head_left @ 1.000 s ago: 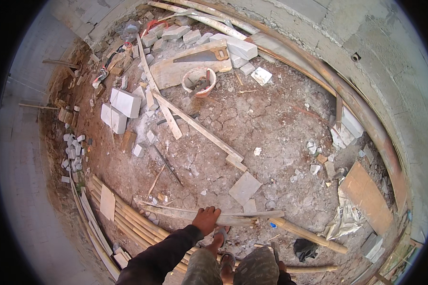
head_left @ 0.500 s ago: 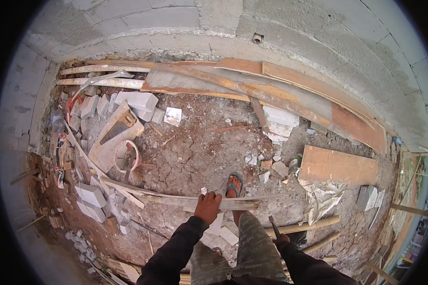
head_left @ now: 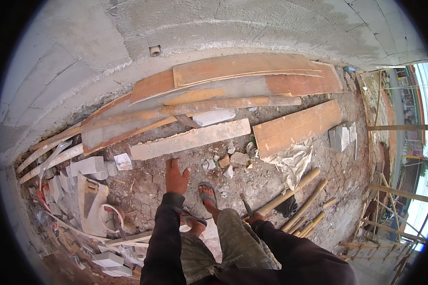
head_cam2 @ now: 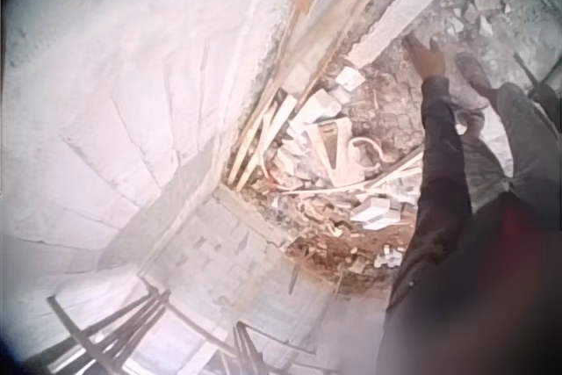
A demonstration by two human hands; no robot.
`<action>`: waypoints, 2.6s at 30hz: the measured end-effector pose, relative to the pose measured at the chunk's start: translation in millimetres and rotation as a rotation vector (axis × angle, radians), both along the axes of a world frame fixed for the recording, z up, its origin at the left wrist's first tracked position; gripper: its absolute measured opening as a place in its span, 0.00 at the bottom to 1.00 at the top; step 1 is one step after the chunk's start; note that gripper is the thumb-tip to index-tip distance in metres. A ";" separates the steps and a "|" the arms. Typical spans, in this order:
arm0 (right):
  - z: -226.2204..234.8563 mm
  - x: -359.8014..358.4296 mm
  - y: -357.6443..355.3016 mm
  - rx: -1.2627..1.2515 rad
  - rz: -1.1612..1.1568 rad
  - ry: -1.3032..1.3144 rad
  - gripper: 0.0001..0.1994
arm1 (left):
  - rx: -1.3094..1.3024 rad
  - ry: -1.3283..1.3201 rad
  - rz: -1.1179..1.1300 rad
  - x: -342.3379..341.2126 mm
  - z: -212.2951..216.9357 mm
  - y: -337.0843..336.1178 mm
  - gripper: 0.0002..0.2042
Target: The person uses a hammer to drive nails into a flat wooden board placed on bamboo poles. They repeatedly position the board, hammer nails, and adjust the bamboo poles on the ground. The person also moves a plastic bag and repositions the board and poles during the process.
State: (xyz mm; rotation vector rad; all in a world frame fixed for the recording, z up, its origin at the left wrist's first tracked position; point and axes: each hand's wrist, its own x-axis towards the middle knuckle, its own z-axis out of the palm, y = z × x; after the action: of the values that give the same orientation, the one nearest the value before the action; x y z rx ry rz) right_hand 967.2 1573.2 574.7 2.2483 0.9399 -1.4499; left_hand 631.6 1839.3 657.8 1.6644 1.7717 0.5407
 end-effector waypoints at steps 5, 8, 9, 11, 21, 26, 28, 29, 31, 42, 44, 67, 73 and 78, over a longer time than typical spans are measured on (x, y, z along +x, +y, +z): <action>-41.4 -21.0 16.0 0.078 0.120 -0.058 0.23 | -0.260 0.109 0.099 -73.0 -39.7 -84.1 0.24; -71.4 -30.6 48.4 0.247 0.374 -0.078 0.16 | -0.396 0.115 0.182 -132.2 -67.5 -133.5 0.24; -79.4 -37.0 66.1 0.215 0.363 -0.014 0.16 | -0.523 0.028 0.288 -152.5 -79.2 -141.1 0.25; -87.3 -61.1 102.5 0.137 0.449 -0.070 0.17 | -0.512 -0.006 0.398 -194.2 -95.3 -158.6 0.26; -108.7 -419.8 250.3 0.293 0.828 0.101 0.13 | -0.405 -0.267 1.152 -428.4 -184.1 -213.2 0.16; -161.1 -666.5 264.9 0.501 1.025 0.533 0.15 | -0.438 -0.299 1.434 -493.2 -250.3 -289.4 0.12; -183.2 -768.2 263.7 0.623 1.113 0.613 0.16 | -0.427 -0.429 1.520 -507.5 -272.7 -311.4 0.12; -193.8 -816.9 263.3 0.602 1.133 0.616 0.18 | -0.450 -0.527 1.579 -512.3 -283.1 -317.4 0.12; -213.7 -904.8 260.1 0.698 1.207 0.702 0.18 | -0.284 -0.681 1.645 -520.8 -304.4 -314.6 0.12; -267.2 -1066.6 243.9 0.506 0.922 0.802 0.13 | -0.118 -0.926 1.798 -512.9 -299.1 -271.2 0.10; -255.7 -1063.1 246.4 0.511 0.977 0.907 0.12 | -0.165 -1.002 1.813 -518.2 -293.1 -271.8 0.11; 19.1 -979.8 119.1 0.403 0.618 1.237 0.13 | 0.434 -1.609 2.082 -686.1 -119.3 -314.7 0.20; 23.4 -997.2 106.8 0.470 0.755 1.138 0.18 | 0.702 -1.783 2.132 -696.1 -120.8 -369.3 0.15; -15.0 -951.7 130.8 0.472 0.745 0.944 0.17 | 0.791 -1.617 1.972 -688.0 -50.7 -358.5 0.10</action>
State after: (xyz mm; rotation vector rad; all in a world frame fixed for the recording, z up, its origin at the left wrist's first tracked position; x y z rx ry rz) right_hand 15.5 1703.9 559.7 1.0280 2.2636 -1.9825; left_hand -56.4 1480.8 607.1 -1.0533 1.0526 2.4388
